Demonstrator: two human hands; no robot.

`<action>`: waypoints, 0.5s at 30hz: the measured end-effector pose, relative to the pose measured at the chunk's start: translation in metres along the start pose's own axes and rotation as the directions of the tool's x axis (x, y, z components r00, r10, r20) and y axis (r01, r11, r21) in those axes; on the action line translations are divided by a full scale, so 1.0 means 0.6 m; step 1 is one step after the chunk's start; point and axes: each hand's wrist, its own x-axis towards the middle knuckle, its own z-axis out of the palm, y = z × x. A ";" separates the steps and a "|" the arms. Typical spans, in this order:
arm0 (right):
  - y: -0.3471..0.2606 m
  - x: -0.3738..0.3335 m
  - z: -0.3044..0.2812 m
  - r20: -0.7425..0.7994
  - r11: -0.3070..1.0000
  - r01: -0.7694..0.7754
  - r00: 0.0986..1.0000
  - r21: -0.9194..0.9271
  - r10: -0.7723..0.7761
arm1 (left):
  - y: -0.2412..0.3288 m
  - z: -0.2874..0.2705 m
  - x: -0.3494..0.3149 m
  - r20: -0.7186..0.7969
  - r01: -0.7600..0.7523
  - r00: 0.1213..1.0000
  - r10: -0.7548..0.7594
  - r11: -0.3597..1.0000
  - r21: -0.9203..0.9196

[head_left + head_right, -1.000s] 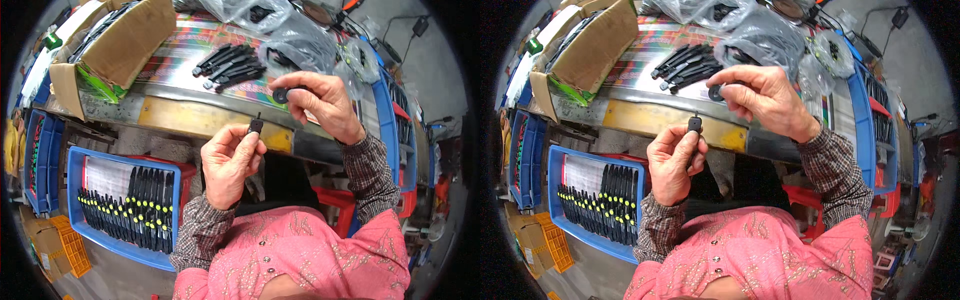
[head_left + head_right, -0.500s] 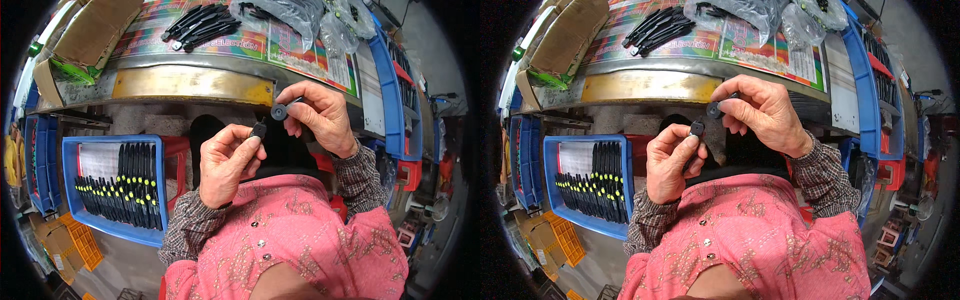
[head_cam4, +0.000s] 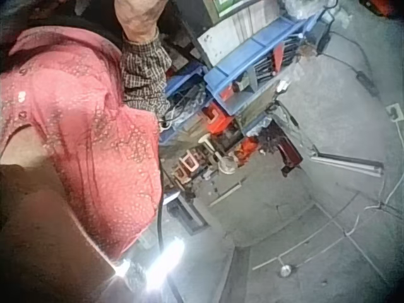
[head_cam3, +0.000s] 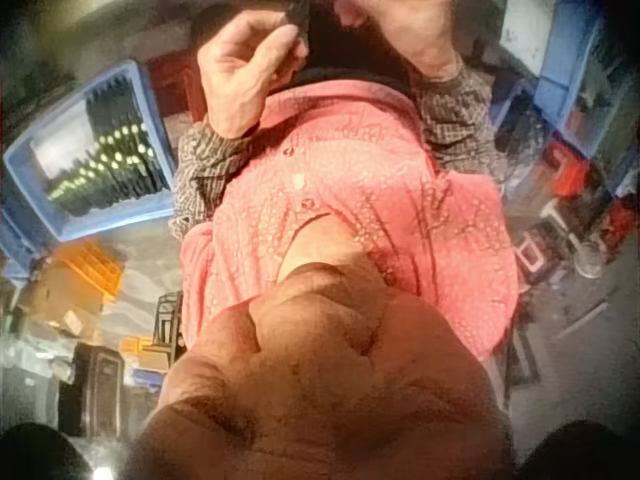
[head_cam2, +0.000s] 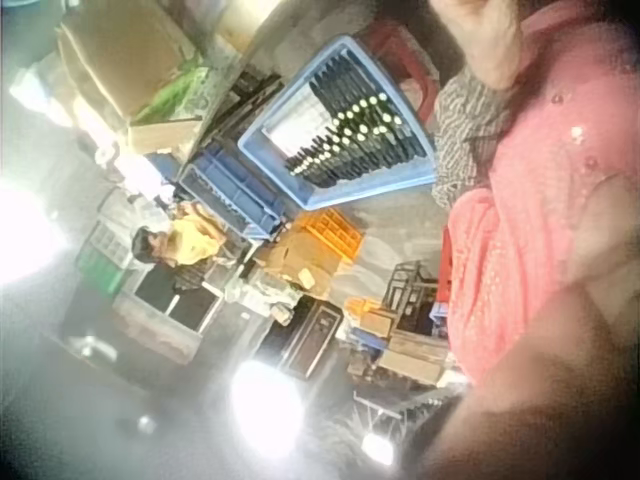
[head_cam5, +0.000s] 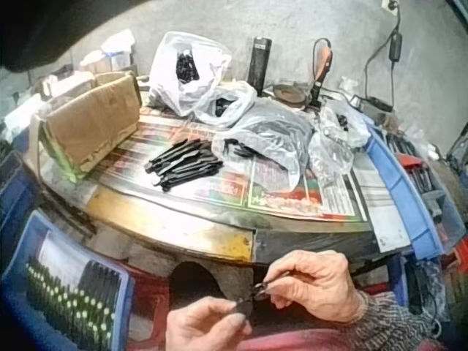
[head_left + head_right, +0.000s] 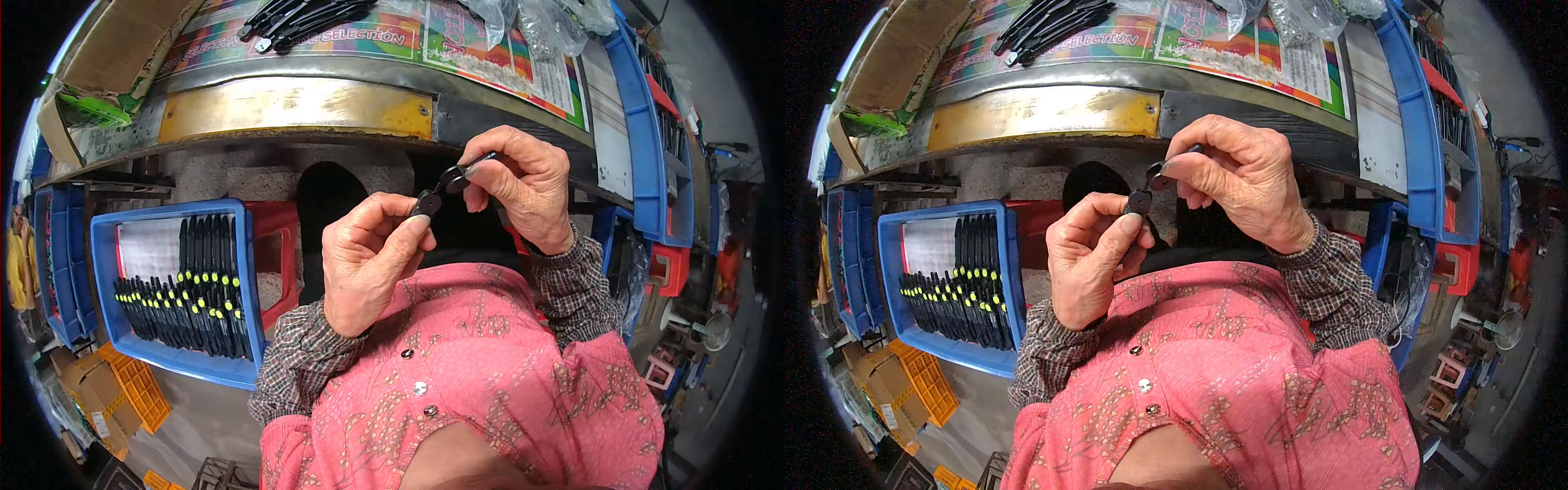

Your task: The person assembles small black plastic components by hand at a worktable.

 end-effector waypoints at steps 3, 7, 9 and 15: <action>0.005 -0.003 -0.003 0.002 0.997 -0.063 0.998 0.040 0.063 | -0.001 0.003 -0.001 -0.013 0.014 1.000 -0.014 0.999 0.036; 0.011 -0.008 -0.002 0.015 0.995 -0.057 0.998 0.081 0.056 | -0.003 0.007 -0.002 0.002 0.002 1.000 -0.003 0.998 0.069; 0.013 -0.009 -0.003 0.025 0.993 -0.071 0.997 0.099 0.068 | -0.005 0.006 -0.002 0.002 0.007 1.000 -0.007 0.998 0.067; 0.019 -0.012 -0.012 0.082 0.975 -0.138 0.989 0.174 0.125 | -0.012 0.007 -0.003 0.036 -0.007 0.999 0.003 0.995 0.104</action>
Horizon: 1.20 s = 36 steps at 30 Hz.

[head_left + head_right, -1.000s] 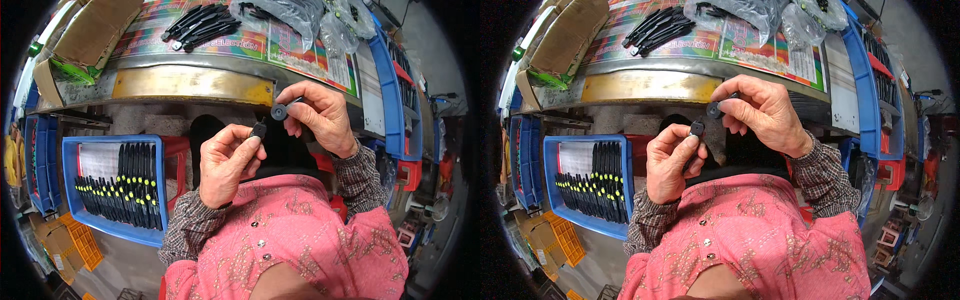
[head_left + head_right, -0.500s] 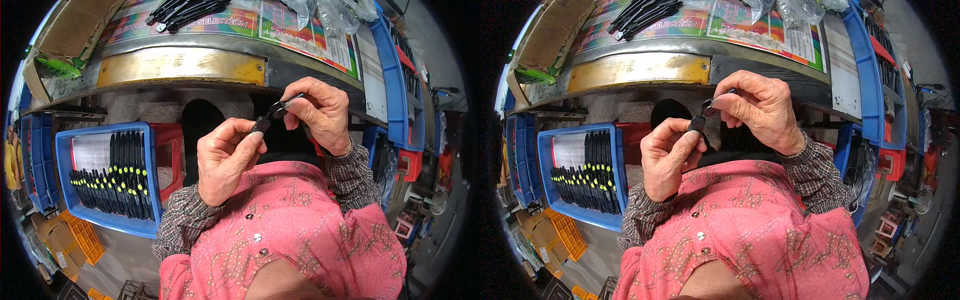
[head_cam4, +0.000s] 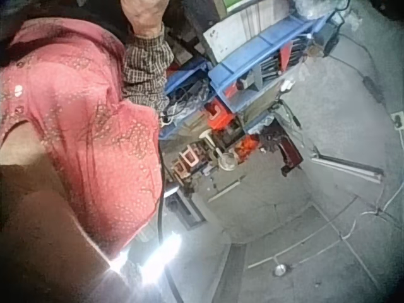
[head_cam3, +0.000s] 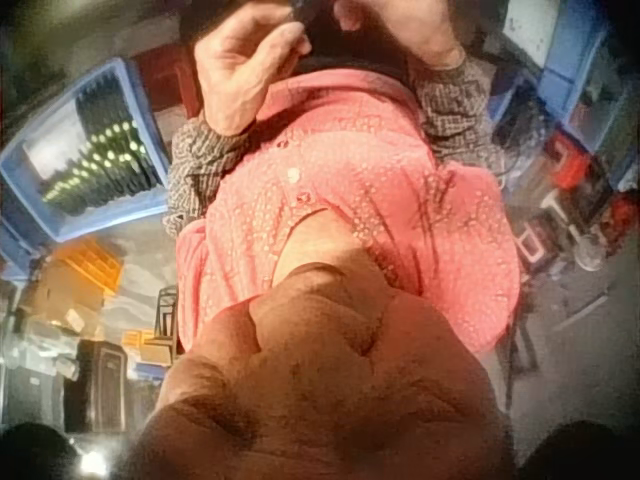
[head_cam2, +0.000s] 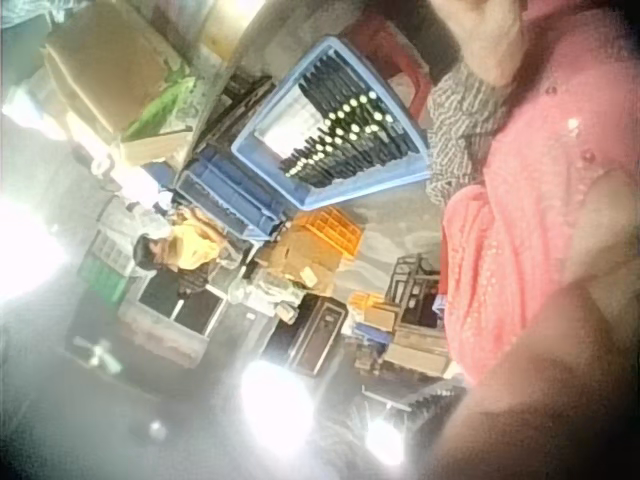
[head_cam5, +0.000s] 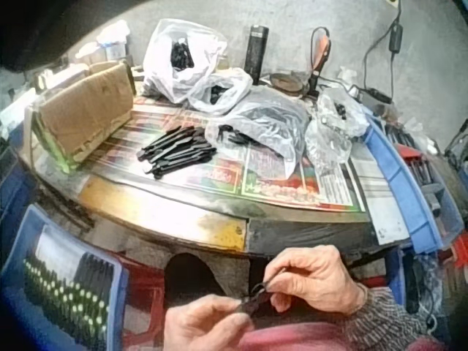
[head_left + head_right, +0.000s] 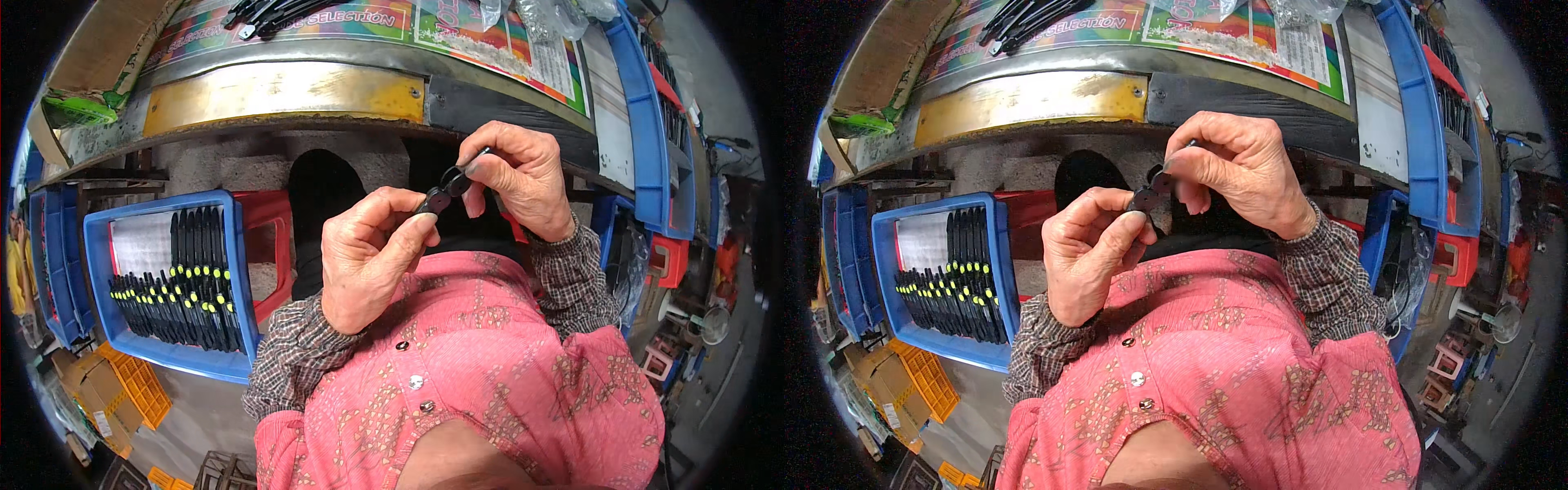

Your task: The person assembles small black plastic components by hand at a worktable.

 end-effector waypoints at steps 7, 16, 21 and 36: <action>0.009 -0.004 -0.009 0.045 1.000 0.006 0.999 -0.003 -0.006 | -0.004 0.003 0.000 -0.014 -0.053 0.998 0.057 0.983 0.174; 0.019 -0.010 -0.008 0.090 0.997 0.041 0.995 -0.062 -0.036 | -0.008 0.005 -0.001 -0.026 -0.097 0.993 0.113 0.930 0.356; 0.024 -0.012 -0.012 0.112 0.991 0.083 0.991 -0.100 -0.072 | -0.008 0.004 -0.001 0.006 -0.137 0.989 0.149 0.891 0.433; 0.049 -0.019 -0.013 0.119 0.983 0.153 0.983 -0.098 -0.141 | -0.033 -0.003 0.003 0.055 -0.280 0.949 0.309 0.755 0.593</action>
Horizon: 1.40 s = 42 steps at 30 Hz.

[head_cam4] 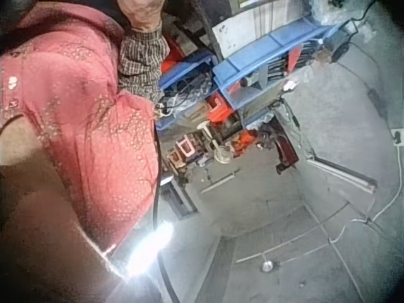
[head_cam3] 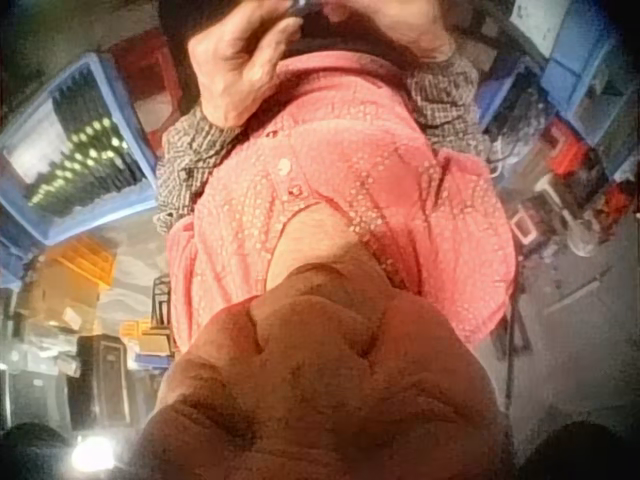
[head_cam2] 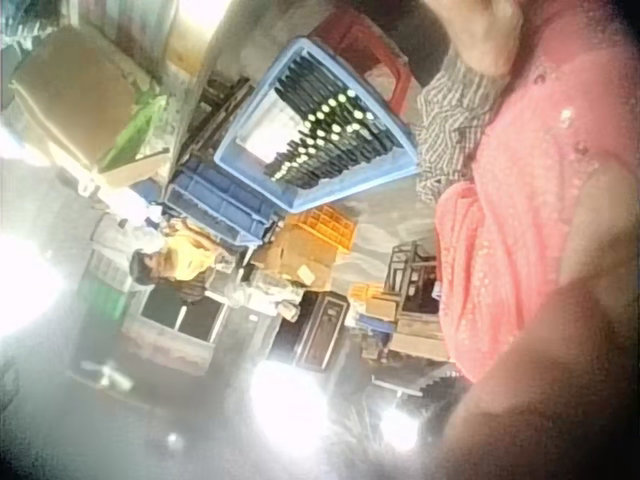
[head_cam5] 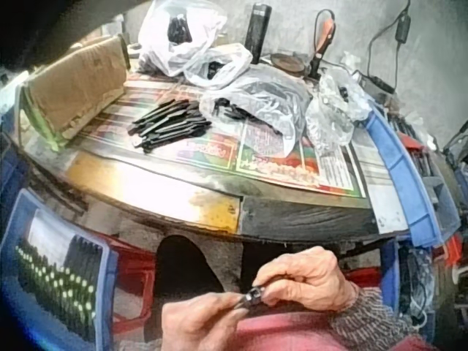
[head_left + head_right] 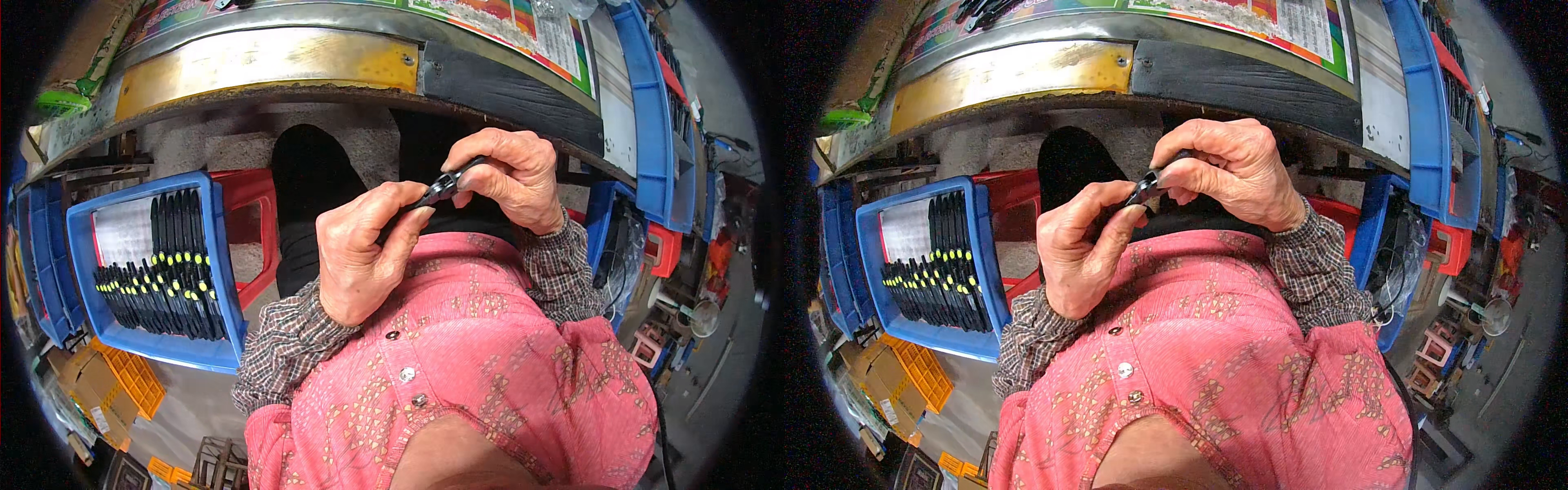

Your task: The person assembles small black plastic components by hand at a worktable.

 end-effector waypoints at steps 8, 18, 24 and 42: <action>0.001 0.000 -0.008 0.068 0.982 0.101 0.994 -0.158 -0.091 | 0.002 -0.001 -0.006 0.020 -0.165 0.986 0.165 0.962 0.216; 0.012 -0.004 -0.014 0.091 0.976 0.076 0.994 -0.203 -0.059 | -0.019 0.010 -0.004 0.017 -0.240 0.970 0.241 0.952 0.188; 0.013 -0.008 -0.001 0.008 0.987 0.023 1.000 -0.157 -0.022 | -0.018 0.011 -0.005 0.041 -0.088 0.996 0.083 0.985 0.147; 0.058 -0.035 0.027 -0.156 0.873 -0.406 0.876 0.270 0.456 | -0.044 0.049 -0.015 0.410 0.627 0.748 -0.522 0.354 -0.694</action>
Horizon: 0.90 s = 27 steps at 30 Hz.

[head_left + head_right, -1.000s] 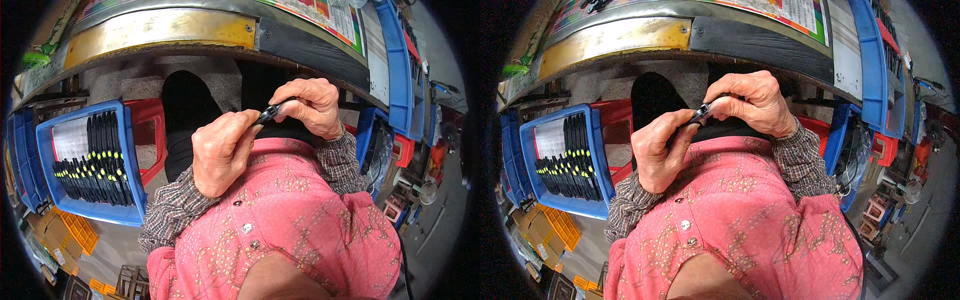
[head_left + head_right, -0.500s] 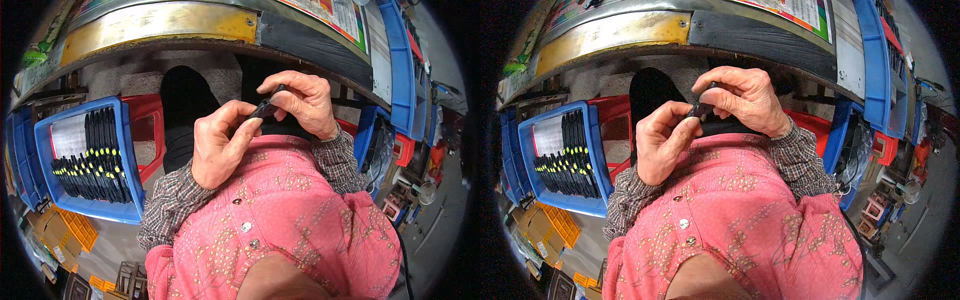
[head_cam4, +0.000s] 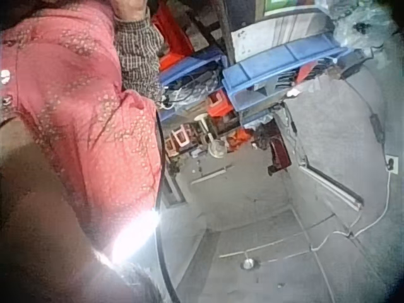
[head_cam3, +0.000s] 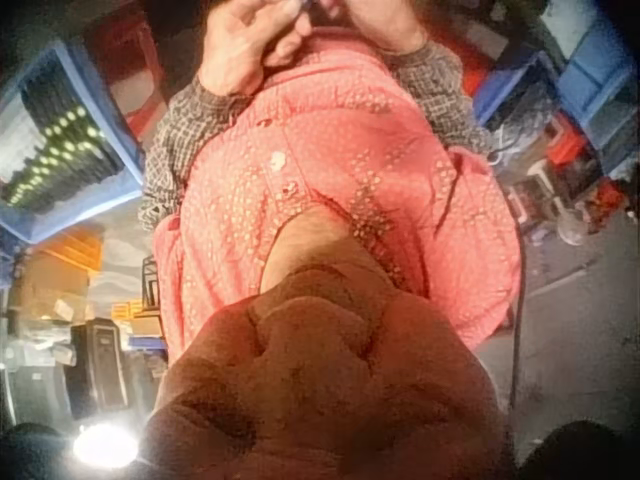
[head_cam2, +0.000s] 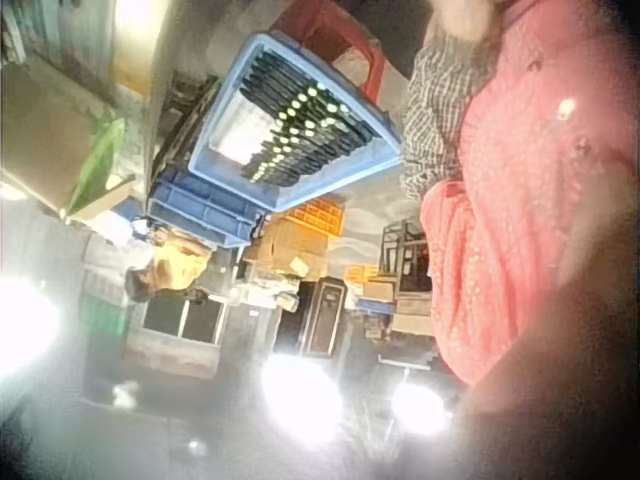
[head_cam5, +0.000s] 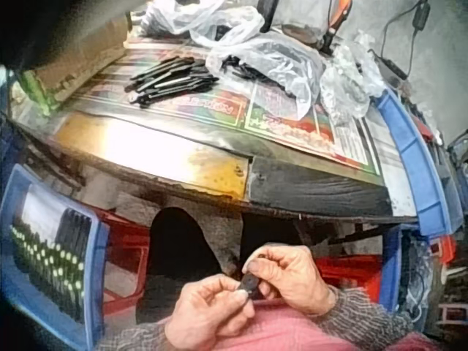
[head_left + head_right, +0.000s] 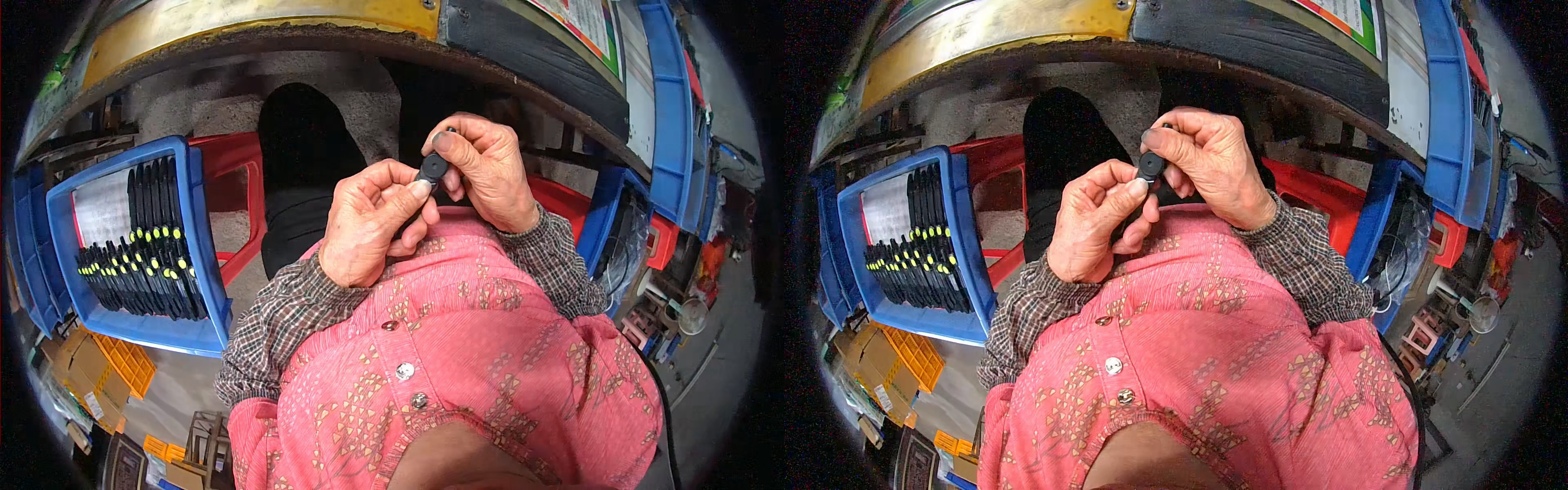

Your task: The person assembles small black plastic components by hand at a worktable.

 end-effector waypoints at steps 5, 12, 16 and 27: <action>0.012 0.000 -0.006 -0.017 1.000 0.008 1.000 0.005 -0.008 | -0.003 0.000 0.005 -0.005 0.026 1.000 -0.026 1.000 -0.003; 0.016 -0.001 -0.009 -0.008 1.000 -0.009 1.000 0.020 0.009 | -0.005 0.003 0.007 -0.019 0.027 0.999 -0.028 1.000 -0.012; 0.022 0.000 -0.010 0.008 0.999 -0.012 1.000 0.032 0.012 | -0.005 0.002 0.008 -0.025 0.027 0.999 -0.027 1.000 -0.006; 0.034 0.000 -0.001 -0.034 0.999 -0.011 0.999 0.053 0.013 | -0.009 -0.003 0.011 -0.042 0.024 0.999 -0.026 0.998 -0.062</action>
